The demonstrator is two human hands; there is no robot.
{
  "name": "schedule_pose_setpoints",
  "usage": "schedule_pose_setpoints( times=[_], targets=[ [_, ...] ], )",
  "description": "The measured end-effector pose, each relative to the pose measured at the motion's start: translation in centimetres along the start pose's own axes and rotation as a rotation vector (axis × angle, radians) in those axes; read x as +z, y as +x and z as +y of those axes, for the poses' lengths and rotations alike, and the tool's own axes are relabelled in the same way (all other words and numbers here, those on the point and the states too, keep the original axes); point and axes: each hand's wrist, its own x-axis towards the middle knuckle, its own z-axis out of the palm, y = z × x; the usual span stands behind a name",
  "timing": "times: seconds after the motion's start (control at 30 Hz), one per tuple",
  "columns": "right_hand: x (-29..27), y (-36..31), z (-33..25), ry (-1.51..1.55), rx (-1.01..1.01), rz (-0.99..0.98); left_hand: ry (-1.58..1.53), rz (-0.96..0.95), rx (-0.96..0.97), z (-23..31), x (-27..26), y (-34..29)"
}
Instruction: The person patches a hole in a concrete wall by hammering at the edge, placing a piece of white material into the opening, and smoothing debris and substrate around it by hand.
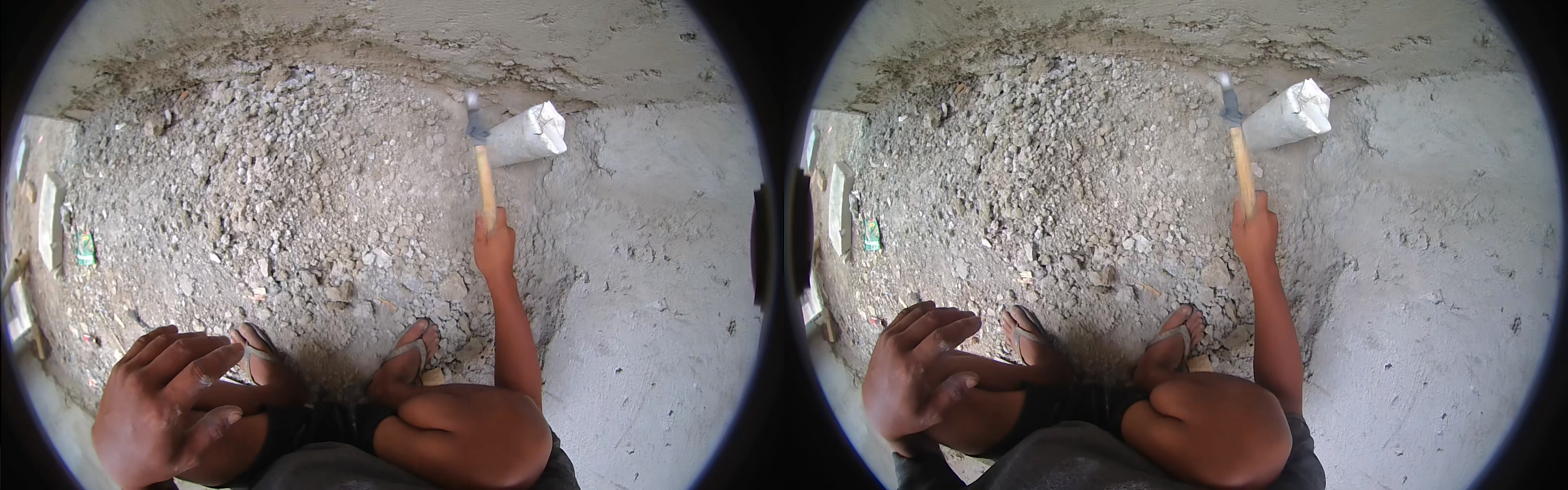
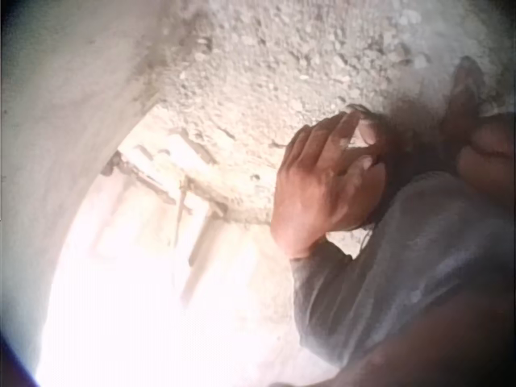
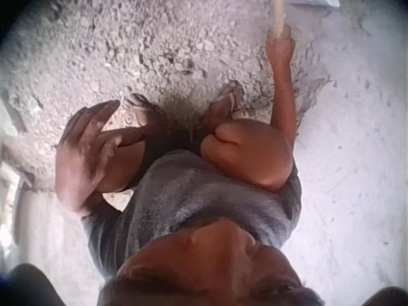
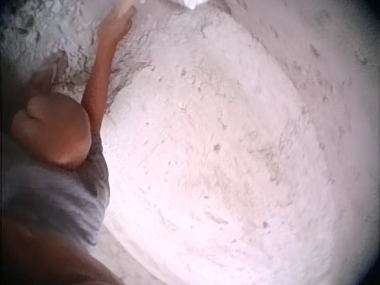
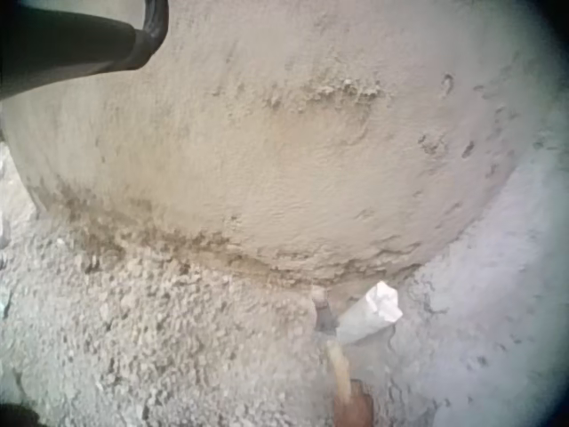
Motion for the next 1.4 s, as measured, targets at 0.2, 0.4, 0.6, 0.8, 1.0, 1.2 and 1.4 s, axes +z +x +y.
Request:
schedule_pose_setpoints(
  times=[0.2, 0.4, 0.6, 0.8, 1.0, 1.2, 1.4],
  targets=[
    [-1.6, 1.3, -2.2, -0.127, 0.239, -0.157, 0.047, 0.003, 0.012, 0.0, 0.3, -0.9],
    [-1.5, -0.8, -5.8, 0.146, 0.062, -0.028, 0.0, 0.002, -0.046, -0.7, 0.6, -1.1],
    [2.5, 2.4, 2.1, -0.096, 0.279, -0.154, 0.009, 0.031, 0.022, -0.2, 0.4, -0.6],
    [-2.1, -1.6, -4.4, 0.359, 0.394, -0.237, 0.022, -0.035, -0.099, -0.3, 0.6, -1.5],
    [0.2, -2.8, -0.9, 0.201, 0.131, 0.048, -0.004, -0.004, 0.015, 0.2, 0.1, -0.1],
    [-3.0, -1.7, -3.8, -0.074, 0.394, -0.368, 0.033, -0.007, -0.082, 0.4, 0.9, -1.6],
    [-3.6, -3.5, -5.0, 0.089, 0.251, -0.135, 0.101, -0.062, 0.048, 0.3, -0.1, -0.7]
  ],
)
